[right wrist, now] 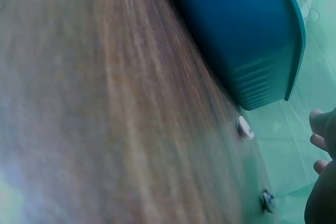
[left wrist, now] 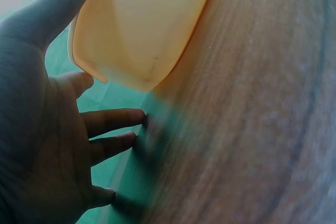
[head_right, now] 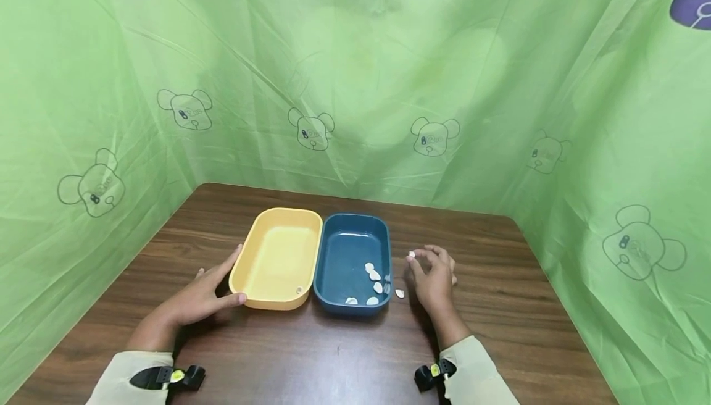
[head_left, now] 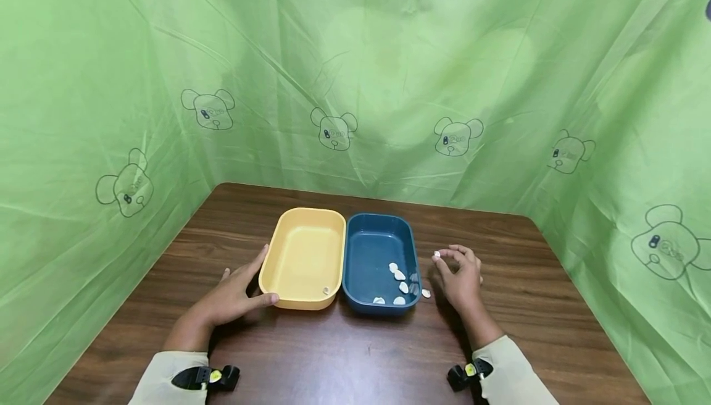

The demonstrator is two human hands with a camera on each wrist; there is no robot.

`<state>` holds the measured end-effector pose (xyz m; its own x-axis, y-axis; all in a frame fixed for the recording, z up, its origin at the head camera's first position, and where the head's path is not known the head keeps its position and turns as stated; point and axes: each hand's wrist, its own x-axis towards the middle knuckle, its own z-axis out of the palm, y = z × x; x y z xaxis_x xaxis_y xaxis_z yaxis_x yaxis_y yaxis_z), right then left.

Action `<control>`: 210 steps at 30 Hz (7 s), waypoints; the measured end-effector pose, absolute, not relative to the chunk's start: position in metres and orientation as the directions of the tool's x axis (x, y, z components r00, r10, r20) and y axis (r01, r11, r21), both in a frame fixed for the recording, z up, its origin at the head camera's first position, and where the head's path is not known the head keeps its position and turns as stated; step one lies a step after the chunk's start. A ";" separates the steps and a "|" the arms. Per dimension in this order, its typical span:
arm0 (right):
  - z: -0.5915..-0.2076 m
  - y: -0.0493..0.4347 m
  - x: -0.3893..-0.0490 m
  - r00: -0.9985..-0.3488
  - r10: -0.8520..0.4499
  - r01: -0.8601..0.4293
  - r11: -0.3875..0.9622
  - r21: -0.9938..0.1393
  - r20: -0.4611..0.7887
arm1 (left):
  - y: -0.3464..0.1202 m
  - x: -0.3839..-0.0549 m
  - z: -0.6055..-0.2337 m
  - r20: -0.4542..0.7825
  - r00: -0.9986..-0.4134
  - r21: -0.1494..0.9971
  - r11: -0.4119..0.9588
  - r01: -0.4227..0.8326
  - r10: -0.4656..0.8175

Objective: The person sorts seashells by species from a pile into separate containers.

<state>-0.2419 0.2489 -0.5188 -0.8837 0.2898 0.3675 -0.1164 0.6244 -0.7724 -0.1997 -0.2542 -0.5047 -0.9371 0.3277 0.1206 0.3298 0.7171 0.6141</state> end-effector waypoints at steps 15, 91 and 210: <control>-0.491 0.220 -0.238 -0.889 0.207 -0.216 0.597 -0.773 0.408 | -0.255 -0.200 -0.505 0.112 -0.938 0.624 0.712 0.323 0.328; -0.455 0.078 -0.217 -0.962 -0.209 -0.270 0.643 -0.717 0.175 | -0.253 -0.200 -0.503 0.097 -0.941 0.607 0.730 0.314 0.324; -0.535 0.305 -0.240 -0.962 0.007 -0.194 0.687 -0.701 0.273 | -0.255 -0.202 -0.502 0.088 -0.944 0.603 0.737 0.305 0.319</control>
